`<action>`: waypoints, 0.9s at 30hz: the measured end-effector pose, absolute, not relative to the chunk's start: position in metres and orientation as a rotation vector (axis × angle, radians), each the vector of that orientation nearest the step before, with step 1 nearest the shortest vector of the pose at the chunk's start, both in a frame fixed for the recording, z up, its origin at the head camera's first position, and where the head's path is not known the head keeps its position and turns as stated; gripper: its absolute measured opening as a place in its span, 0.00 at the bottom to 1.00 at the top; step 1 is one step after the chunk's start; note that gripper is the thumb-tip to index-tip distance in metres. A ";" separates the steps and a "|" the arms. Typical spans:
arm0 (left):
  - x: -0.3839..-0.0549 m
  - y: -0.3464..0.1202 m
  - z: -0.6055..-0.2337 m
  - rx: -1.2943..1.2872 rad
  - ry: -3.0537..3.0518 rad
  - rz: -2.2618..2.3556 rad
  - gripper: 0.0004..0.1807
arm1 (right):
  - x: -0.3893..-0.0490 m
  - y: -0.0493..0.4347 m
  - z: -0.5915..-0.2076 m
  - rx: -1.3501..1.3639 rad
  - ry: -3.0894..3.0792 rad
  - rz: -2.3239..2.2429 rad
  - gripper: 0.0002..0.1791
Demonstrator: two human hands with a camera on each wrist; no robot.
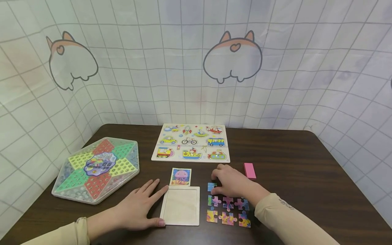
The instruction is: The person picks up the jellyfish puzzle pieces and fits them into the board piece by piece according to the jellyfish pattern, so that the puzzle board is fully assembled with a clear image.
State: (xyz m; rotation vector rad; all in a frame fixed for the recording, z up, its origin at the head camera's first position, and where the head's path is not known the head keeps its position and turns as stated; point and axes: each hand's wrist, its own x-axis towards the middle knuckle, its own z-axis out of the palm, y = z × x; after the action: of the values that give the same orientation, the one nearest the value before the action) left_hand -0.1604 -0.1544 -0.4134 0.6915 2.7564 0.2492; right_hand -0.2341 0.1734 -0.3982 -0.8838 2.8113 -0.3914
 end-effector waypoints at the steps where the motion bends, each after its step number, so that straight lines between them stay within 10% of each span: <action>1: -0.160 -0.155 -0.414 0.692 2.757 0.246 0.57 | -0.234 0.173 -0.398 -0.876 2.811 -0.394 0.19; 27: -0.160 -0.152 -0.416 0.710 2.793 0.250 0.57 | -0.231 0.150 -0.393 -1.001 2.692 -0.601 0.12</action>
State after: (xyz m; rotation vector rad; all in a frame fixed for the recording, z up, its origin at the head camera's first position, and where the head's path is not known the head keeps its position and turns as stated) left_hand -0.1601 -0.1524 -0.4158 0.7096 2.7932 0.2505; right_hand -0.2313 0.1498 -0.3929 -1.0007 2.6917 -0.6008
